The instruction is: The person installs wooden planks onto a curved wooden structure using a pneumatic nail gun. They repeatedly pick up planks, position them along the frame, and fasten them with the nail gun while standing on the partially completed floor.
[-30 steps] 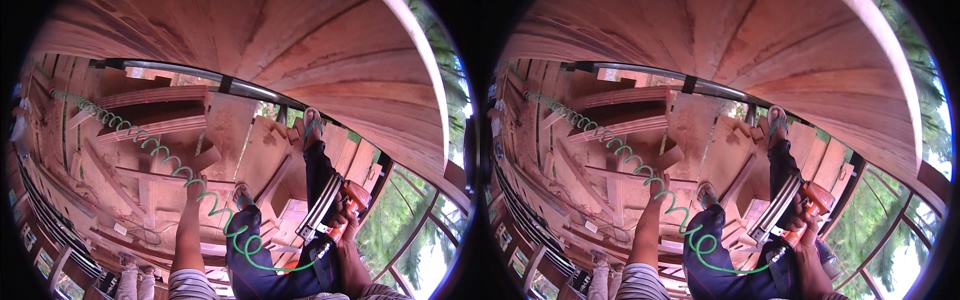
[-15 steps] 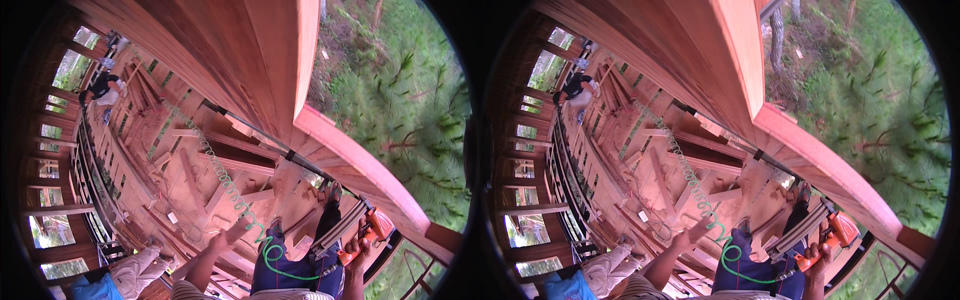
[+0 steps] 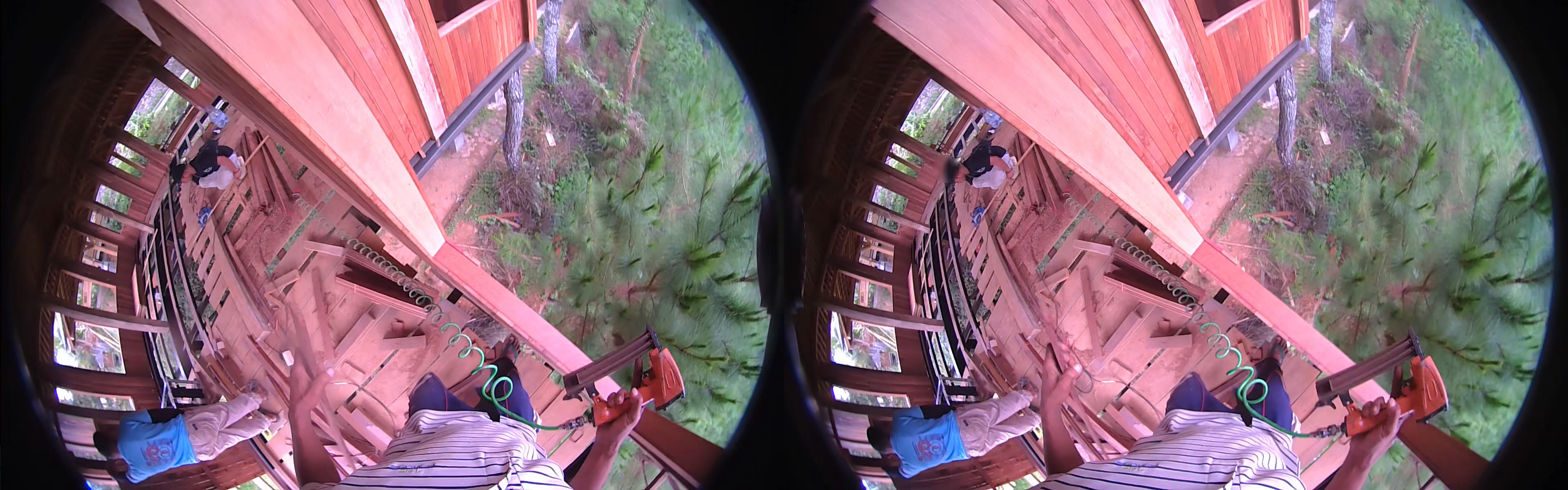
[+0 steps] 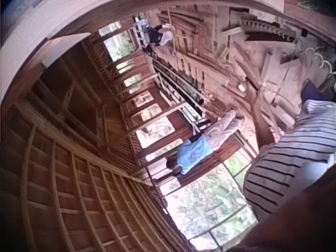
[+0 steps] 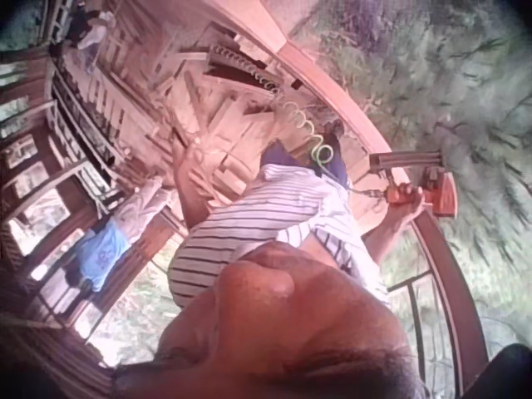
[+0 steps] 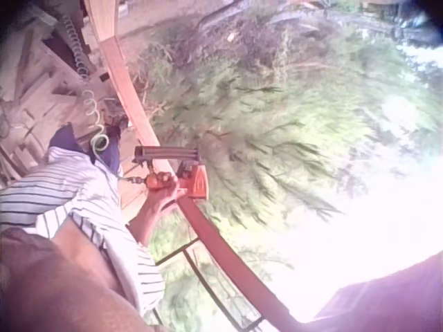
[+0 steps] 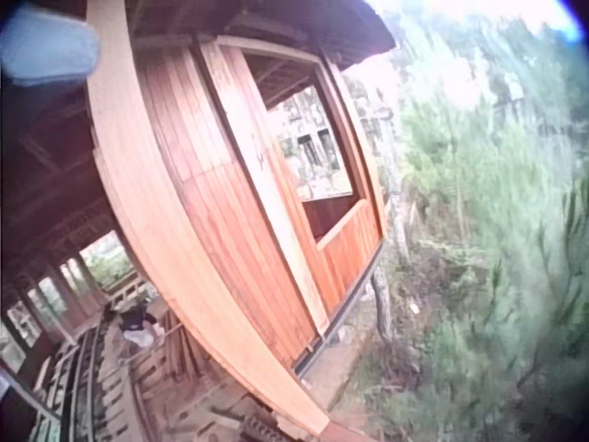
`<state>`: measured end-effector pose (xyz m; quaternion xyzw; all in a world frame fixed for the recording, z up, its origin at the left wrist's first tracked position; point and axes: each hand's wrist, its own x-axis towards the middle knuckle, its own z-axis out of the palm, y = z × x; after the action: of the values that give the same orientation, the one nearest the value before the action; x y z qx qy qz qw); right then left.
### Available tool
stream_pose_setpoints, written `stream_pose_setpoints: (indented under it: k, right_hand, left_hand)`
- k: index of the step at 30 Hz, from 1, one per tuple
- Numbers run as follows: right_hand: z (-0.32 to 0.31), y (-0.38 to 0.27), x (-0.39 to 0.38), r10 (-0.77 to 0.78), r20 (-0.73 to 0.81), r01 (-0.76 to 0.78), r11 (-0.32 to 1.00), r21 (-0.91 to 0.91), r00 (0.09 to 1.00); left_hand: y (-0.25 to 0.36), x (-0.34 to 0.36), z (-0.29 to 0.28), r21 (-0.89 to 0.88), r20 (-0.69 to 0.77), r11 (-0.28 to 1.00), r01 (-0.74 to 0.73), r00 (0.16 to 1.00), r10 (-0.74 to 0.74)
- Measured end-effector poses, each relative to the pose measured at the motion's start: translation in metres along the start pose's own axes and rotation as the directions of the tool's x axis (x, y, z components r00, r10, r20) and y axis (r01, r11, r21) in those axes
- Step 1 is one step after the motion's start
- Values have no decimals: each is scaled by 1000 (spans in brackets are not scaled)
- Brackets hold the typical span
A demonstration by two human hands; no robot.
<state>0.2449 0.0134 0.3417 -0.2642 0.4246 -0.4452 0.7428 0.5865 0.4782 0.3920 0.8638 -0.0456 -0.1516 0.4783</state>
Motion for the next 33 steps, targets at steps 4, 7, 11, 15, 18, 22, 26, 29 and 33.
stream_pose_setpoints:
  k: [4,7,11,15,18,22,26,29,33]
  right_hand:
    - [6,-7,33,108,-3,-107,987,122,994]
    - [10,-4,49,148,156,-178,963,202,977]
    - [25,20,47,150,291,-243,917,316,945]
    - [41,35,27,122,189,-193,882,429,974]
    - [50,46,16,190,171,-246,871,425,967]
    - [82,31,-2,159,25,-150,855,496,987]
    - [92,34,-11,111,0,-96,858,505,994]
    - [83,53,-6,18,25,-28,863,505,1000]
    - [99,56,-4,5,-194,94,863,497,981]
  left_hand:
    - [121,0,29,-523,111,836,-166,959,260]
    - [188,12,45,-750,174,625,-216,848,501]
    - [224,59,82,-813,277,537,-225,662,697]
    - [245,93,121,-802,353,559,-211,587,728]
    - [263,123,150,-817,438,563,-126,499,747]
    - [296,144,202,-818,494,566,-99,383,780]
    - [352,140,216,-844,429,509,-169,357,830]
    - [390,146,205,-931,271,332,-149,326,906]
    - [389,182,226,-915,386,380,131,20,922]
